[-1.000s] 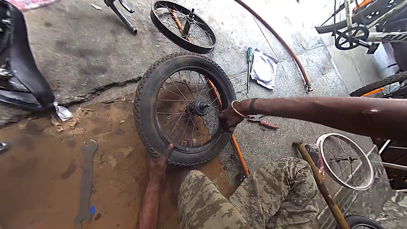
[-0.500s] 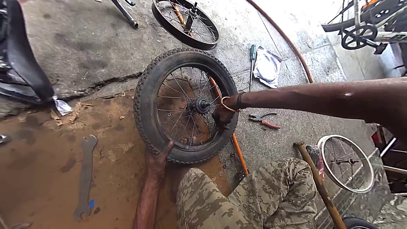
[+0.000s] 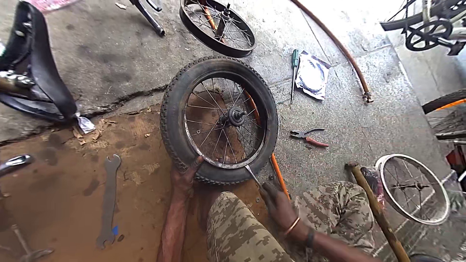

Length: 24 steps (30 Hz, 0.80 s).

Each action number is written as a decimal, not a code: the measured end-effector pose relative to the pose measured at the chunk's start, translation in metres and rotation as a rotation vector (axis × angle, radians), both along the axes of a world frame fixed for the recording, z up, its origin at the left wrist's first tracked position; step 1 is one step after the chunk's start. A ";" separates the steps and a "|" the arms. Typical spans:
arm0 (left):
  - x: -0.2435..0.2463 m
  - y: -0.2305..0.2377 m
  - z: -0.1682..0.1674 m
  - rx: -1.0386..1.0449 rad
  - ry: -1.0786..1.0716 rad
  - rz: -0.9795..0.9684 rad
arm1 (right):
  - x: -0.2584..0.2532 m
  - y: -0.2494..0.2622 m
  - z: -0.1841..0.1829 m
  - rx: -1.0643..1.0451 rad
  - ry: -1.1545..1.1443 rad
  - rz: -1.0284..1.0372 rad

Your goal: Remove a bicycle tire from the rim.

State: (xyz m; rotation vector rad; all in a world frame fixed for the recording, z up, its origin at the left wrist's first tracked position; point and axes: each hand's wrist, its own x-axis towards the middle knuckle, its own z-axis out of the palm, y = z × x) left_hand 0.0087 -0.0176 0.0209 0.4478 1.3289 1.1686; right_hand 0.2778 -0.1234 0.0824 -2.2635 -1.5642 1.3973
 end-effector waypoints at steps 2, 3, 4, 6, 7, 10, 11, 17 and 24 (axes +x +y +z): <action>-0.003 0.016 0.011 -0.002 0.092 -0.031 | -0.025 -0.017 -0.020 0.224 0.046 -0.157; -0.003 0.023 0.016 -0.003 0.151 -0.023 | -0.034 -0.015 -0.020 0.246 0.076 -0.197; -0.001 0.026 0.019 -0.005 0.193 -0.002 | -0.043 -0.013 -0.015 0.245 0.097 -0.215; 0.008 0.023 0.016 0.006 0.226 0.075 | -0.056 -0.004 -0.003 0.222 0.125 -0.203; 0.017 0.017 0.014 -0.003 0.208 0.109 | -0.061 0.001 0.002 0.206 0.138 -0.195; 0.052 -0.008 0.015 -0.053 0.069 0.162 | -0.076 0.010 0.009 0.196 0.167 -0.171; 0.056 -0.012 0.015 -0.061 0.029 0.178 | -0.080 0.011 0.010 0.175 0.172 -0.149; 0.046 0.007 -0.006 0.017 0.053 0.330 | -0.085 0.046 0.012 0.063 0.203 -0.056; 0.001 0.034 -0.016 0.074 0.064 0.112 | 0.002 0.075 0.003 0.110 0.107 0.413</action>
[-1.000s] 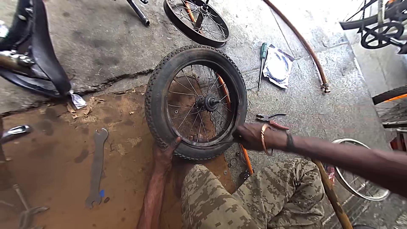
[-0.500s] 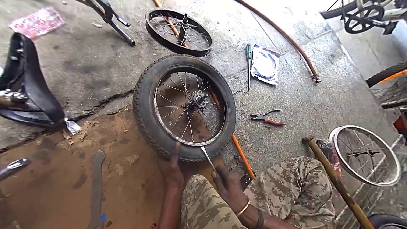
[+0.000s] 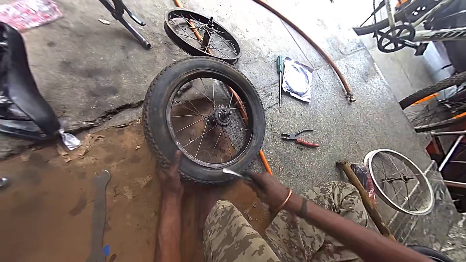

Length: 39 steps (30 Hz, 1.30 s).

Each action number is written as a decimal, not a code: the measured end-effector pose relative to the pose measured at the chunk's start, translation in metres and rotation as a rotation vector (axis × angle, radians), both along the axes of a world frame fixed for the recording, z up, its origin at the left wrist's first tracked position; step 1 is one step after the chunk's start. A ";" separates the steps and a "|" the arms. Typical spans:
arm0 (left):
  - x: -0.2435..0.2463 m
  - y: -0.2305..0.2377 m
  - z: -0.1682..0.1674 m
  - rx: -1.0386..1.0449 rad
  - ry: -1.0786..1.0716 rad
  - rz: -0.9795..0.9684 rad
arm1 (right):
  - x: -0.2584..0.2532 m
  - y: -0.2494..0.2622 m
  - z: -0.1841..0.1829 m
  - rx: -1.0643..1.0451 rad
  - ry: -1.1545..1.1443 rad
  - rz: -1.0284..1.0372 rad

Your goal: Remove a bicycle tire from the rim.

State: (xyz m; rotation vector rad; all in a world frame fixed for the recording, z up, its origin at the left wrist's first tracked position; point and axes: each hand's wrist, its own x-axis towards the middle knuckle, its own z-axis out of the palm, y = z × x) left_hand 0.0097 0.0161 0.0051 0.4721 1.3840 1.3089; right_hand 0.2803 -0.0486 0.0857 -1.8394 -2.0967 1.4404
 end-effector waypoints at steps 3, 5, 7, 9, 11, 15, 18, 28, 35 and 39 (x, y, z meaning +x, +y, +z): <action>-0.012 0.004 -0.007 0.026 0.031 -0.063 | 0.018 0.051 0.020 -0.099 -0.154 0.201; -0.016 0.004 -0.012 0.031 0.043 -0.080 | 0.014 0.090 0.025 -0.151 -0.271 0.394; -0.019 0.004 -0.014 0.032 0.052 -0.086 | 0.005 0.125 0.025 -0.215 -0.321 0.584; -0.019 0.005 -0.013 0.037 0.054 -0.082 | -0.002 0.156 0.022 -0.272 -0.247 0.736; -0.017 0.006 -0.010 0.033 0.053 -0.081 | -0.007 0.183 0.016 -0.358 -0.188 0.836; -0.017 0.005 -0.011 0.042 0.044 -0.068 | -0.022 0.214 0.001 -0.592 -0.332 0.743; -0.016 0.005 -0.012 0.050 0.045 -0.064 | -0.032 0.227 -0.007 -0.670 -0.395 0.740; -0.017 0.008 -0.010 0.070 0.020 -0.080 | -0.041 0.172 0.018 -0.391 -0.482 0.863; -0.012 0.004 0.001 0.025 0.031 -0.092 | -0.042 -0.009 0.007 -0.056 -0.449 -0.139; -0.015 0.019 -0.003 0.020 0.021 -0.023 | -0.060 -0.056 -0.044 0.401 -0.209 -0.456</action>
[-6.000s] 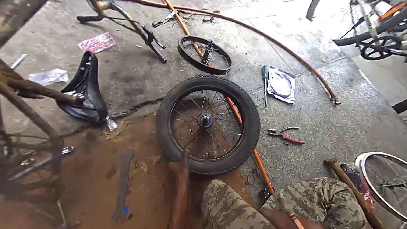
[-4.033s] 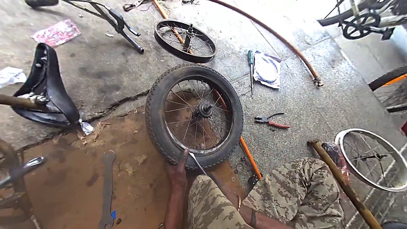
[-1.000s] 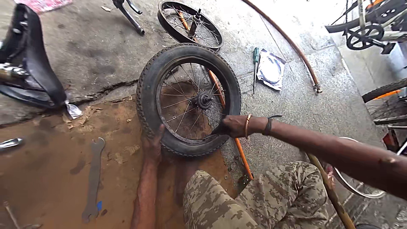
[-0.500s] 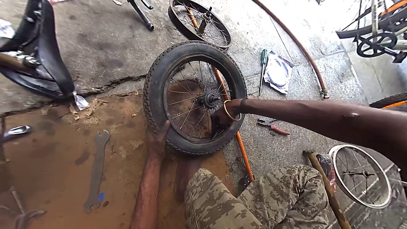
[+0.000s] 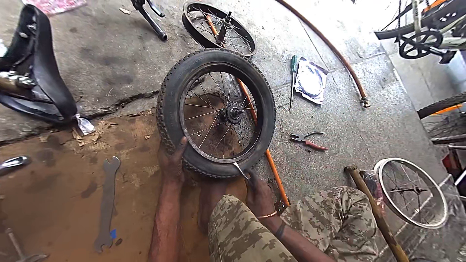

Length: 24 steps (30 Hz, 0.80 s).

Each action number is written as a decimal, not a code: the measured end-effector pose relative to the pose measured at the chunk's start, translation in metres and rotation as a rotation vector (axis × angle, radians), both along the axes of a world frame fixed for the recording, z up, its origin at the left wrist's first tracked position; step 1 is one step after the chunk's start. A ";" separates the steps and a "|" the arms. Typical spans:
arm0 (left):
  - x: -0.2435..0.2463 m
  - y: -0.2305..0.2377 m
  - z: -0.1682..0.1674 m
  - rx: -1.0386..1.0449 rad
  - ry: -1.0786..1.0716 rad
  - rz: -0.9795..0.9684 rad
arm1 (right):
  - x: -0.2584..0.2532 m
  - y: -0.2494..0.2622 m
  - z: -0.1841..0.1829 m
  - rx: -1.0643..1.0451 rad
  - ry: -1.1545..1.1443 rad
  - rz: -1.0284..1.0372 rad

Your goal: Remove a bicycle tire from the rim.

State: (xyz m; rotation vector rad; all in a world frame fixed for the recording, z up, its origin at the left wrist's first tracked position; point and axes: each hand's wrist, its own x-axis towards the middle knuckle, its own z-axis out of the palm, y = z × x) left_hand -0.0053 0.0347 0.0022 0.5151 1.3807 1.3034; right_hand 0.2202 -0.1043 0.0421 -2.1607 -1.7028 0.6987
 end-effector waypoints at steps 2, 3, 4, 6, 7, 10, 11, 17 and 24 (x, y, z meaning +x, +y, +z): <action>-0.002 0.004 0.002 0.001 0.030 0.057 | -0.008 0.003 0.008 -0.019 0.066 -0.005; 0.001 0.001 0.004 -0.009 0.051 0.085 | -0.013 0.008 0.017 -0.081 0.116 -0.011; 0.008 -0.005 0.008 -0.040 0.073 0.092 | -0.019 0.015 0.028 -0.143 0.172 -0.010; 0.033 -0.025 0.011 -0.119 0.053 0.117 | -0.036 0.028 0.044 -0.211 0.240 0.000; 0.047 -0.036 0.012 -0.158 0.029 0.132 | -0.045 0.031 0.046 -0.211 0.263 0.000; 0.061 -0.051 0.014 -0.174 0.036 0.154 | -0.062 0.030 0.037 -0.182 0.330 -0.005; 0.057 -0.051 0.008 -0.149 0.047 0.150 | -0.060 0.030 0.033 -0.178 0.345 0.025; 0.042 -0.047 0.000 -0.032 0.036 0.055 | 0.011 0.078 0.040 -0.414 0.387 0.387; 0.038 -0.049 -0.005 -0.062 0.023 0.042 | 0.073 0.212 0.058 -0.901 0.405 0.743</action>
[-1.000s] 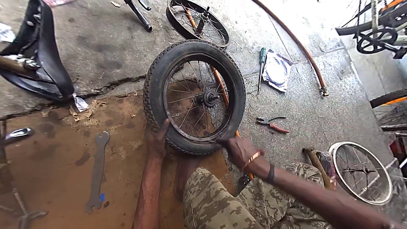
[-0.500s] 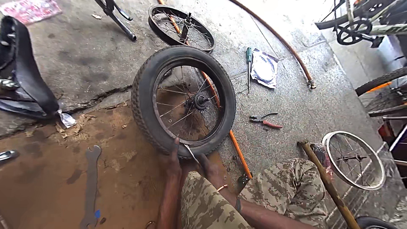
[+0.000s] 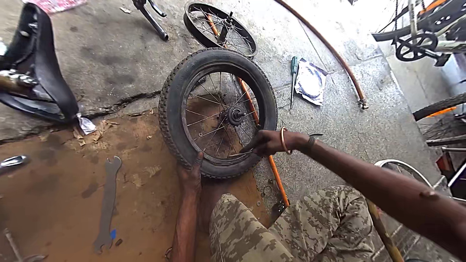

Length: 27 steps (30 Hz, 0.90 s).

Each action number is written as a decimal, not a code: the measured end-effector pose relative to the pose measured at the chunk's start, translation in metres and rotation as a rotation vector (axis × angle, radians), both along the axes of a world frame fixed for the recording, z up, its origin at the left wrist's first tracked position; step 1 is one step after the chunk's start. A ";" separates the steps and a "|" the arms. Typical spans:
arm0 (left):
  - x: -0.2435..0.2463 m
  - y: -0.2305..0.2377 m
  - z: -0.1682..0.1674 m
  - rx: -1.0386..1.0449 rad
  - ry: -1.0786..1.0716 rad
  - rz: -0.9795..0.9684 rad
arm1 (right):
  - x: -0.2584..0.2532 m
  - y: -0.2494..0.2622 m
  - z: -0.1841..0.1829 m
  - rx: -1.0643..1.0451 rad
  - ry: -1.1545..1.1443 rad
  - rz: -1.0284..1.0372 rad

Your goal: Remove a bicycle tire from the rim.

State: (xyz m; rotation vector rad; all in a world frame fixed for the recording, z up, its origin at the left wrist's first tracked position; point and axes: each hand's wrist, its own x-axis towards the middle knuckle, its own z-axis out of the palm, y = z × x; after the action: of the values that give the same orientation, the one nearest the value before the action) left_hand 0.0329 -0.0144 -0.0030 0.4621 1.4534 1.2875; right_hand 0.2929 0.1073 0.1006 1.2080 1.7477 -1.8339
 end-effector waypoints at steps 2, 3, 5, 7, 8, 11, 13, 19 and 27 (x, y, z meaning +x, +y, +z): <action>0.001 -0.001 -0.003 0.015 -0.015 0.009 | 0.009 0.019 -0.014 -0.046 -0.060 0.112; 0.002 -0.001 -0.004 0.023 -0.021 0.010 | 0.011 0.027 -0.018 -0.083 -0.098 0.149; 0.003 -0.001 -0.003 0.025 -0.018 0.004 | 0.013 0.043 -0.022 -0.148 -0.200 0.159; 0.003 -0.002 -0.001 0.014 -0.011 0.005 | 0.010 0.059 -0.023 -0.178 -0.319 0.186; 0.002 -0.002 0.001 0.004 -0.007 0.011 | 0.005 0.065 -0.024 -0.169 -0.355 0.221; 0.001 -0.002 0.001 0.002 -0.002 0.016 | -0.011 0.075 -0.028 -0.111 -0.410 0.351; 0.001 -0.004 -0.001 0.004 -0.005 0.001 | -0.022 0.077 -0.034 -0.085 -0.513 0.396; 0.000 -0.005 0.001 -0.019 0.007 -0.005 | -0.028 0.052 -0.036 -0.010 -0.349 0.530; 0.002 0.009 0.011 -0.016 -0.010 0.017 | -0.040 -0.152 -0.005 0.416 -0.606 -0.214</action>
State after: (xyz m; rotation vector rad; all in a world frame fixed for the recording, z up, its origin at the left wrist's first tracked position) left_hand 0.0346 -0.0056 0.0075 0.4333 1.4611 1.2891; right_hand 0.2529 -0.0446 0.0951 1.9248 1.7121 -1.0299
